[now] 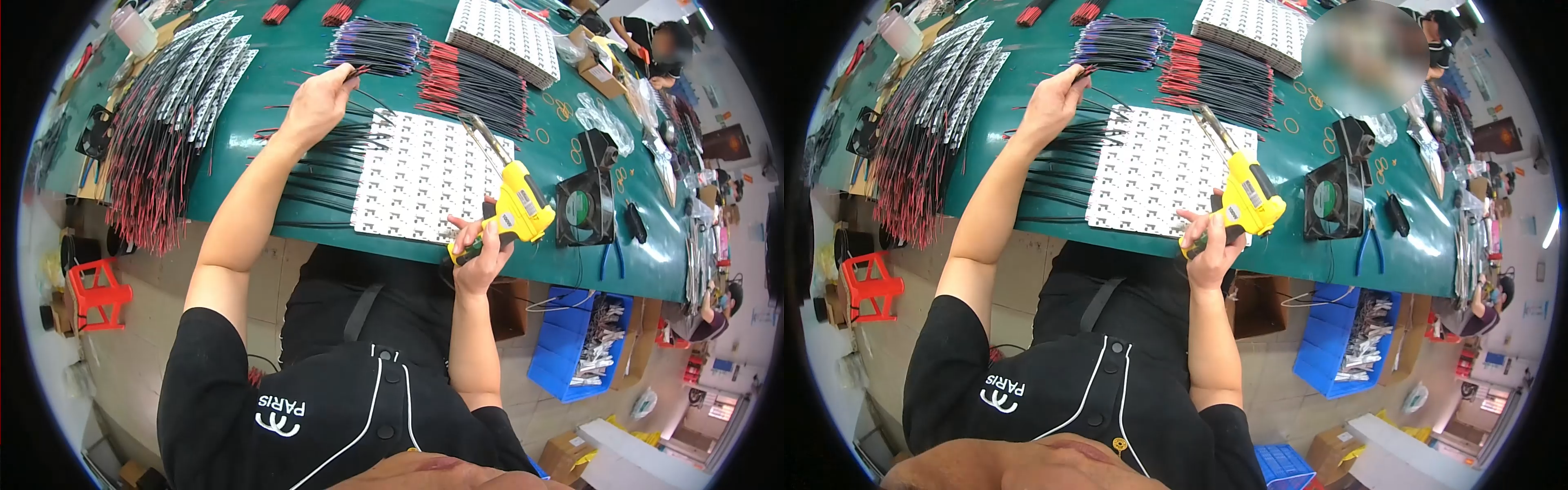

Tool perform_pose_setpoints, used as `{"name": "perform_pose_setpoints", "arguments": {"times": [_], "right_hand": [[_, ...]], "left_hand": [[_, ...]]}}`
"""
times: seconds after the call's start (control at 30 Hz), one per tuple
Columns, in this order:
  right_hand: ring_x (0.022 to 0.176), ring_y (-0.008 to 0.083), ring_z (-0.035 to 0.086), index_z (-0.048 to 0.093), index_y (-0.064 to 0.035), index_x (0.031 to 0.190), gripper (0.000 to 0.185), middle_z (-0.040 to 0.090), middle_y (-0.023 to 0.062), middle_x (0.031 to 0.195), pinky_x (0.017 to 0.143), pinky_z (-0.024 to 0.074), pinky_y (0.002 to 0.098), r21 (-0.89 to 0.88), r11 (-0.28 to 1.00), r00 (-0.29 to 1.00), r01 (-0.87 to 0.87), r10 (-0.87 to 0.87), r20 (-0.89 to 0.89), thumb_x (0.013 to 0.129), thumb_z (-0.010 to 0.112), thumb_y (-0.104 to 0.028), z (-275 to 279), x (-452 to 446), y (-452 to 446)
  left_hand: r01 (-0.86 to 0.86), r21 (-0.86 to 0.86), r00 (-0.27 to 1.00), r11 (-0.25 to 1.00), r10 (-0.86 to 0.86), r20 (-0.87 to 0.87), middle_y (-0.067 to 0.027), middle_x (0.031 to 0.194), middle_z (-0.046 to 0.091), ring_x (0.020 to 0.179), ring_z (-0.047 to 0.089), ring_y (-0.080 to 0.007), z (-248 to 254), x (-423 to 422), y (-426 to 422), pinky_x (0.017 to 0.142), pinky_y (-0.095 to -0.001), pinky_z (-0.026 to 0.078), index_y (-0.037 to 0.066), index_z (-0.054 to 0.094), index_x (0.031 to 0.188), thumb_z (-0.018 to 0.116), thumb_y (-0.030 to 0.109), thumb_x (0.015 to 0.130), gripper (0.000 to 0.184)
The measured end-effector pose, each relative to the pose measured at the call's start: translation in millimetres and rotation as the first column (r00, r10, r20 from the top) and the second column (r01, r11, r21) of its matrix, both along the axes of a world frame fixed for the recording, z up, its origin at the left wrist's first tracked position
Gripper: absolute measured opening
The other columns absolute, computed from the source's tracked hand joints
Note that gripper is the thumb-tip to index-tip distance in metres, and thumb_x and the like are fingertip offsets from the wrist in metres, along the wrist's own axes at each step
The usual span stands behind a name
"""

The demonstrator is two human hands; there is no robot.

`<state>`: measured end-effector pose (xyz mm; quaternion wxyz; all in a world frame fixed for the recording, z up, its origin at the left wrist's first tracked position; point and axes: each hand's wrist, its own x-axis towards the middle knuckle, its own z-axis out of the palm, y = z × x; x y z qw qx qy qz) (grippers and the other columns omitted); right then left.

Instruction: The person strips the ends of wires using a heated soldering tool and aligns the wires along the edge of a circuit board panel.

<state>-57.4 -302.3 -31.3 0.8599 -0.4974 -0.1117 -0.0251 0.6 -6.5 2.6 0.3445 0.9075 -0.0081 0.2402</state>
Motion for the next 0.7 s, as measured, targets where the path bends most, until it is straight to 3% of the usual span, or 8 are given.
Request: {"name": "perform_pose_setpoints", "arguments": {"times": [0.07, 0.1, 0.2, 0.23, 0.33, 0.5, 0.63, 0.7], "right_hand": [[0.042, 0.0114, 0.044, 0.038, 0.0079, 0.123, 0.036, 0.043, 0.0025, 0.055, 0.073, 0.0532, 0.0424, -0.021, 1.000, 1.000, -0.012, 0.012, 0.007, 0.092, 0.038, -0.011, 1.2, 0.7, -0.7], [0.042, 0.0114, 0.044, 0.038, 0.0079, 0.124, 0.037, 0.043, 0.0026, 0.055, 0.073, 0.0533, 0.0424, -0.023, 1.000, 1.000, -0.017, 0.017, 0.006, 0.092, 0.038, -0.011, 1.6, 0.6, -0.7], [0.041, 0.0117, 0.043, 0.038, 0.0071, 0.123, 0.037, 0.042, 0.0026, 0.055, 0.073, 0.0531, 0.0423, -0.036, 0.999, 1.000, -0.018, 0.017, -0.011, 0.092, 0.040, -0.013, 3.4, 0.7, -0.5], [0.041, 0.0116, 0.042, 0.039, 0.0065, 0.122, 0.037, 0.041, 0.0024, 0.056, 0.073, 0.0526, 0.0422, -0.046, 0.999, 1.000, -0.016, 0.015, -0.023, 0.092, 0.041, -0.015, 5.4, -0.3, -0.3], [0.041, 0.0117, 0.042, 0.039, 0.0075, 0.121, 0.038, 0.040, 0.0026, 0.056, 0.073, 0.0528, 0.0423, -0.048, 0.999, 0.999, -0.009, 0.008, -0.034, 0.091, 0.042, -0.016, 6.4, 0.9, -0.7], [0.040, 0.0119, 0.043, 0.038, 0.0099, 0.121, 0.040, 0.042, 0.0028, 0.054, 0.073, 0.0539, 0.0440, -0.006, 1.000, 0.999, 0.008, -0.009, -0.047, 0.090, 0.042, -0.015, 5.0, 1.3, -2.9], [0.040, 0.0118, 0.042, 0.037, 0.0102, 0.121, 0.040, 0.042, 0.0029, 0.054, 0.072, 0.0536, 0.0435, -0.013, 1.000, 0.999, 0.004, -0.004, -0.051, 0.090, 0.043, -0.015, 6.7, 2.4, -1.5], [0.040, 0.0118, 0.042, 0.037, 0.0102, 0.121, 0.041, 0.042, 0.0032, 0.054, 0.070, 0.0535, 0.0426, -0.007, 1.000, 0.998, 0.011, -0.011, -0.066, 0.090, 0.043, -0.016, 6.1, 1.5, -1.9]], "left_hand": [[0.102, -0.056, 0.994, 0.993, -0.104, -0.039, -0.0109, 0.076, 0.058, 0.065, 0.050, -0.0186, 6.9, -4.2, 1.7, 0.063, -0.0290, 0.043, -0.002, 0.057, 0.096, 0.054, 0.012, 0.091, 0.016], [0.137, -0.073, 0.985, 0.988, -0.144, -0.094, -0.0127, 0.079, 0.060, 0.069, 0.055, -0.0219, 5.1, -5.7, -0.5, 0.066, -0.0309, 0.044, -0.002, 0.059, 0.095, 0.061, 0.013, 0.086, 0.017], [0.277, 0.056, 0.953, 0.959, -0.266, -0.146, -0.0154, 0.084, 0.062, 0.075, 0.059, -0.0278, -5.7, -6.9, -5.5, 0.068, -0.0337, 0.046, -0.002, 0.061, 0.094, 0.068, 0.014, 0.079, 0.023], [0.279, 0.099, 0.939, 0.955, -0.249, -0.236, -0.0169, 0.090, 0.062, 0.082, 0.059, -0.0333, -6.3, -7.4, -7.3, 0.072, -0.0378, 0.047, -0.001, 0.061, 0.097, 0.070, 0.014, 0.075, 0.028], [0.316, 0.115, 0.935, 0.942, -0.288, -0.209, -0.0166, 0.090, 0.062, 0.084, 0.059, -0.0344, -7.7, -5.7, -12.9, 0.076, -0.0384, 0.046, -0.001, 0.061, 0.098, 0.070, 0.013, 0.075, 0.029], [0.294, 0.159, 0.946, 0.942, -0.264, -0.188, -0.0165, 0.094, 0.063, 0.090, 0.059, -0.0336, -6.9, -1.7, -20.2, 0.080, -0.0380, 0.046, -0.001, 0.060, 0.098, 0.067, 0.016, 0.079, 0.027], [0.263, -0.019, 0.935, 0.965, -0.260, -0.242, -0.0145, 0.093, 0.061, 0.087, 0.060, -0.0294, 8.9, -9.7, -20.8, 0.078, -0.0326, 0.046, 0.000, 0.050, 0.098, 0.059, 0.018, 0.088, 0.023], [0.246, 0.000, 0.947, 0.969, -0.240, -0.215, -0.0151, 0.087, 0.058, 0.081, 0.057, -0.0308, 28.9, -19.7, -21.6, 0.074, -0.0335, 0.045, 0.000, 0.045, 0.098, 0.054, 0.013, 0.091, 0.017]]}}
